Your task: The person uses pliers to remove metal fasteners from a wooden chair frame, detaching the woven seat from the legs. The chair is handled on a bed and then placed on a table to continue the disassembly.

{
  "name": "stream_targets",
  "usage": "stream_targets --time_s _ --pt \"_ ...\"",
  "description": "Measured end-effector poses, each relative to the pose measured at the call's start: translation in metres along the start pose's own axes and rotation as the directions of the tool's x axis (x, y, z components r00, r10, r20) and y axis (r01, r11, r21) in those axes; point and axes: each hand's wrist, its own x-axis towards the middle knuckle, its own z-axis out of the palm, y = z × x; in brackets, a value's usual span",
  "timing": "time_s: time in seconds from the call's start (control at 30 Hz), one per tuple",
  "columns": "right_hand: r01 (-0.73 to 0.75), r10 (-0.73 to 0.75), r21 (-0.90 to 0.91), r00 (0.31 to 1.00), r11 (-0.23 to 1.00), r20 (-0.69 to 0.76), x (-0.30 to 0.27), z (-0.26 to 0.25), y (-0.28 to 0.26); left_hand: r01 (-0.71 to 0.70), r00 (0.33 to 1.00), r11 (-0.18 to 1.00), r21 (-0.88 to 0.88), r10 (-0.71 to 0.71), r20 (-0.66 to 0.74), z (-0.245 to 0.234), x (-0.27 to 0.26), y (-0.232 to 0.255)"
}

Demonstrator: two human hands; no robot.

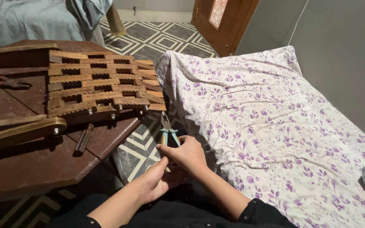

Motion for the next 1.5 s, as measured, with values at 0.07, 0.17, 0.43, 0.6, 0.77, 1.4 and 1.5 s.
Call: stream_targets --time_s 0.07,0.17,0.43,0.6,0.77,1.4,1.5 --pt "0.019 -0.019 -0.032 1.0 0.999 -0.014 0.0 0.001 -0.002 -0.005 1.0 1.0 0.005 0.005 -0.002 -0.002 -0.002 0.002" --pt "0.1 -0.102 -0.074 0.994 0.992 -0.027 0.009 0.007 0.004 -0.027 0.999 0.999 -0.027 0.028 0.044 -0.003 -0.006 0.003" --pt "-0.636 -0.338 0.611 0.51 0.471 0.791 0.045 0.004 0.056 0.002 0.935 0.974 -0.228 0.079 0.345 0.002 -0.026 0.012" --pt "-0.762 -0.298 0.568 0.489 0.311 0.82 0.027 0.006 0.057 0.036 0.887 0.964 -0.262 0.09 0.453 0.005 -0.034 0.019" --pt "-0.741 -0.412 0.655 0.556 0.147 0.722 0.023 0.024 0.038 0.013 0.92 0.978 -0.207 0.07 0.385 0.002 -0.03 0.019" --pt "-0.284 0.075 0.528 0.921 0.8 0.382 0.053 0.058 0.067 0.127 0.992 0.881 0.456 -0.121 -0.043 0.007 -0.024 0.008" --pt "-0.307 0.204 0.417 0.94 0.856 0.274 0.044 0.051 0.054 0.125 0.991 0.906 0.405 -0.09 -0.103 0.009 -0.018 0.002"
